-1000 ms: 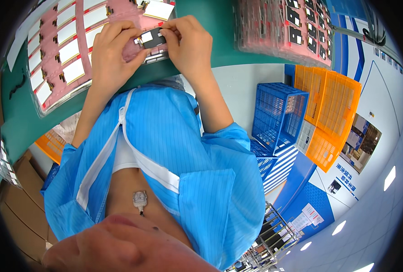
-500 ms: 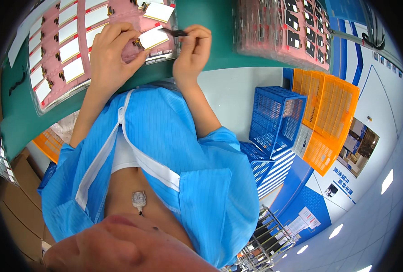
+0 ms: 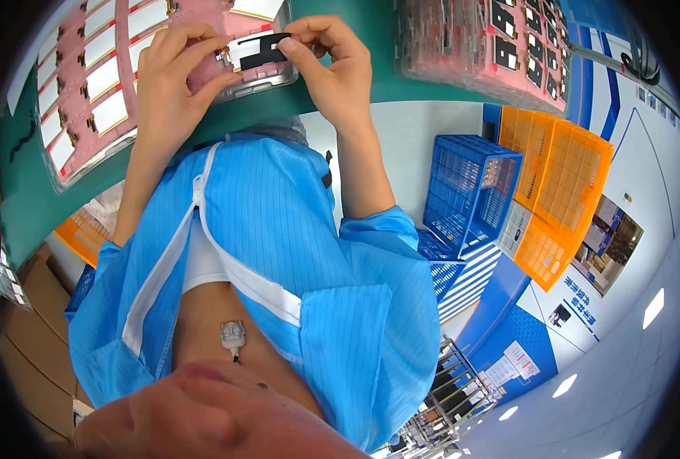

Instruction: Assembling electronic components by placing small black pieces onto a tray of LCD screens.

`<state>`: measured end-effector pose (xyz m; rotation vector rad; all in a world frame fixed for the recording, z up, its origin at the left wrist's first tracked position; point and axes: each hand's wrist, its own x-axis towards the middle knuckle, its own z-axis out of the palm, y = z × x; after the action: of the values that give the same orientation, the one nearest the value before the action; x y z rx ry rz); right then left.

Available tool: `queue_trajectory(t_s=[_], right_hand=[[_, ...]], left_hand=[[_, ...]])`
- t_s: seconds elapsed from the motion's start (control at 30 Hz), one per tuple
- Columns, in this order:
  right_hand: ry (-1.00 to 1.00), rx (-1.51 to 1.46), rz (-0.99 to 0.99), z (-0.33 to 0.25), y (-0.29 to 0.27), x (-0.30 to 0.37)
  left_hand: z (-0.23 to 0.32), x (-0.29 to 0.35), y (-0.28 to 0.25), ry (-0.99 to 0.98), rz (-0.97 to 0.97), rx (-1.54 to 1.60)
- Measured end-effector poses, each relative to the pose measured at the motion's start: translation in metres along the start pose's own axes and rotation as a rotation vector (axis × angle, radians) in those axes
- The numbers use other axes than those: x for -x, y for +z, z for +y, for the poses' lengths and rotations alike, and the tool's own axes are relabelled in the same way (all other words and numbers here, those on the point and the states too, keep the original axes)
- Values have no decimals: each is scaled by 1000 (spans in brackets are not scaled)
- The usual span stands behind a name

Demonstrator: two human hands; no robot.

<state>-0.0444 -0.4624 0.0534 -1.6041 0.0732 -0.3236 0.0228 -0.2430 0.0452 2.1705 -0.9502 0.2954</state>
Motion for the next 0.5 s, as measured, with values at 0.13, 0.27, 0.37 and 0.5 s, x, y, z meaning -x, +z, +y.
queue_trajectory(t_s=[0.13, 0.27, 0.37, 0.5], right_hand=[[57, 110, -36, 1, 1, -2], [276, 66, 1, -1, 7, -3], [261, 214, 16, 17, 5, -1], [268, 121, -20, -6, 11, -2]], left_hand=[[0, 0, -1, -9, -14, 15], [0, -1, -2, -3, -13, 16], [1, -2, -3, 2, -14, 18], [1, -2, -5, -6, -20, 9]])
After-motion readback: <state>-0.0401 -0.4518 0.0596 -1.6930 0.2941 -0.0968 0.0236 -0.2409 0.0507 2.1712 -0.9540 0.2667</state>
